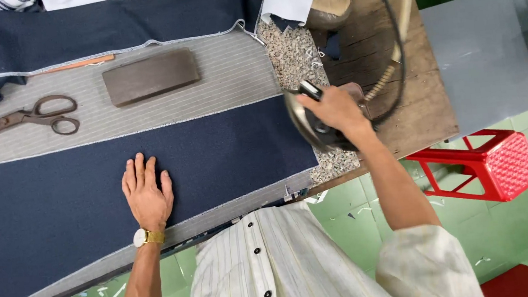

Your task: The person irons a dark blue fabric piece on a worktable, repeatedly smoothing and pressing it with a steam iron. They trim excess fabric with scissors, fold edges, and use a wooden block to press seams. The person continues ironing different sections of the fabric throughout the clip.

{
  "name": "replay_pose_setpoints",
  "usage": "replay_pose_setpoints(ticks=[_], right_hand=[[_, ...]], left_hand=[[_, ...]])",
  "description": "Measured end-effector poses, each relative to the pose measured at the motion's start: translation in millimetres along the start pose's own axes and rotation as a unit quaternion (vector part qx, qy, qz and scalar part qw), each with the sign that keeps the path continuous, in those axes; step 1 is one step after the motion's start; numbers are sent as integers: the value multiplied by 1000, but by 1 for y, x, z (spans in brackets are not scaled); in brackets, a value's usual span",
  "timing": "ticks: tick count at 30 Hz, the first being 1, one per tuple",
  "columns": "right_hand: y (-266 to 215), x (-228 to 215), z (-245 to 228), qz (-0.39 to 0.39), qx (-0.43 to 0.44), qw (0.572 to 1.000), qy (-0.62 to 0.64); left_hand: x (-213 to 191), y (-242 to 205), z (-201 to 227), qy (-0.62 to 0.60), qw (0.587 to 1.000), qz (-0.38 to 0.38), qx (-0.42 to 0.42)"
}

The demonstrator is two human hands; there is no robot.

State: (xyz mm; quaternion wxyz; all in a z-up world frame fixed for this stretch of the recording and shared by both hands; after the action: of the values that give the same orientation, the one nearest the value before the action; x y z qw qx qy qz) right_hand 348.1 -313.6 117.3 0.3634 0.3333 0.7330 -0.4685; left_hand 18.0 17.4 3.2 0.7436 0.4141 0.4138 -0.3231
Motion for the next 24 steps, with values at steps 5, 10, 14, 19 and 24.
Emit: replay_pose_setpoints(ticks=[5, 10, 14, 19, 24], right_hand=[[-12, -12, 96, 49, 63, 994, -72], [-9, -18, 169, 75, 190, 978, -39], [10, -22, 198, 102, 207, 973, -17], [29, 1, 211, 81, 171, 982, 6], [13, -11, 164, 59, 250, 961, -105]], left_hand=[[-3, 2, 2, -6, 1000, 17, 4], [-3, 2, 3, -2, 1000, 19, 3], [-1, 5, 3, -1, 1000, 18, 10], [-4, 9, 11, 15, 999, 31, 0], [-16, 11, 8, -74, 997, -9, -22]])
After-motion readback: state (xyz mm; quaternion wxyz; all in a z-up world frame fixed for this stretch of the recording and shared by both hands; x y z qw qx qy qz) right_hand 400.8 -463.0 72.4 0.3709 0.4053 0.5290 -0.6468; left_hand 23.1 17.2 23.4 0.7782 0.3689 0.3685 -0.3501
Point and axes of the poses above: each hand's wrist, its own y-axis towards the middle knuckle, its own x-axis out of the palm, z = x × y, the point moved 3 cm from there along y, towards the middle knuckle, and after that the axes turned 8 degrees about -y, right-handed, at the moved point
